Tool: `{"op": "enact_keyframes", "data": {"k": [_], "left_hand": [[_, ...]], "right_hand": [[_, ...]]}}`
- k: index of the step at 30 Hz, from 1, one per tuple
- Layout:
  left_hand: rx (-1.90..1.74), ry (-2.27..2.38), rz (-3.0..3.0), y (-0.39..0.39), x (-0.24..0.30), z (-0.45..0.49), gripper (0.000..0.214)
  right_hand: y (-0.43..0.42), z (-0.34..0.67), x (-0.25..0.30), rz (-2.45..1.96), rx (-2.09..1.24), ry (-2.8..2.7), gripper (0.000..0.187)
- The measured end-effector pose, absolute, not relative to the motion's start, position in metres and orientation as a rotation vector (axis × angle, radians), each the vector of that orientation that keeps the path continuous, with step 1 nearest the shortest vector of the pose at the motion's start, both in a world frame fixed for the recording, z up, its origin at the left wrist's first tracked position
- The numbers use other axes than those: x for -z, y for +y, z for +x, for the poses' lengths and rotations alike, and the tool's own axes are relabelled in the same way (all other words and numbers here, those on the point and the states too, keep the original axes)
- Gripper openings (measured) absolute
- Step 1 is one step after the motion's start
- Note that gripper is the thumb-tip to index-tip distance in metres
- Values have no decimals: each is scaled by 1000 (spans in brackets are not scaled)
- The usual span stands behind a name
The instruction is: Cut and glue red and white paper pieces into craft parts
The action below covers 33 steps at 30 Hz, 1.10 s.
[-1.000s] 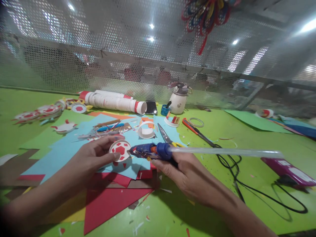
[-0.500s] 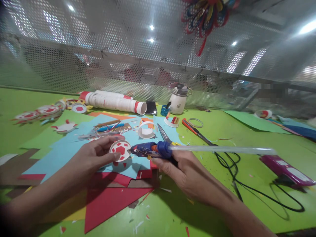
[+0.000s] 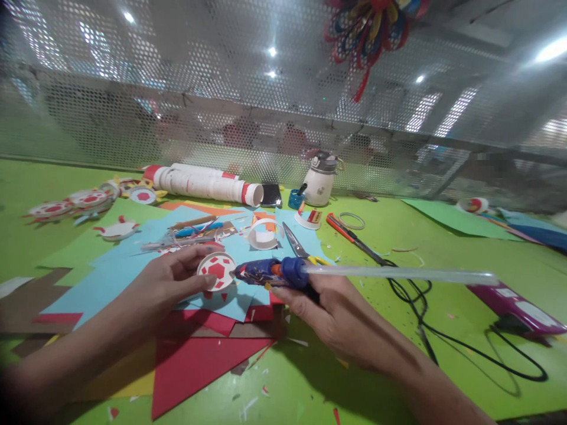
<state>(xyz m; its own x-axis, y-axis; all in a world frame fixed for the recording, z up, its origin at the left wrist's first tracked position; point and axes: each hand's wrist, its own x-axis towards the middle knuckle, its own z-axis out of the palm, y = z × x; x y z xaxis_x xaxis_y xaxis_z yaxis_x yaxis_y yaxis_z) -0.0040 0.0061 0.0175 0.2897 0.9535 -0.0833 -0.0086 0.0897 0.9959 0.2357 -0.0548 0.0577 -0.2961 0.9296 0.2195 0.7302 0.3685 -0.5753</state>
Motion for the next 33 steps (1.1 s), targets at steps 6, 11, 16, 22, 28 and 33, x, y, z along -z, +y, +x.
{"op": "enact_keyframes", "data": {"k": [6, 11, 16, 22, 28, 33], "left_hand": [[-933, 1019, 1255, 8, -15, -5, 46], [-930, 1023, 1219, 9, -14, -5, 45], [-956, 1063, 1213, 9, -14, -5, 41], [-939, 1064, 1208, 8, -17, -4, 42], [-933, 1048, 1204, 5, -20, -4, 44], [-918, 1035, 1242, 7, -18, -6, 43]], "right_hand": [[-55, 235, -58, -1379, -461, -2145, 26], [-55, 237, -55, -1322, -399, -2230, 22], [-56, 237, -57, -1314, -354, -2355, 22], [-56, 236, -56, -1296, -434, -2320, 21], [-54, 236, -56, -1346, -329, -2242, 20], [-53, 236, -57, -1270, -302, -2200, 19]]}}
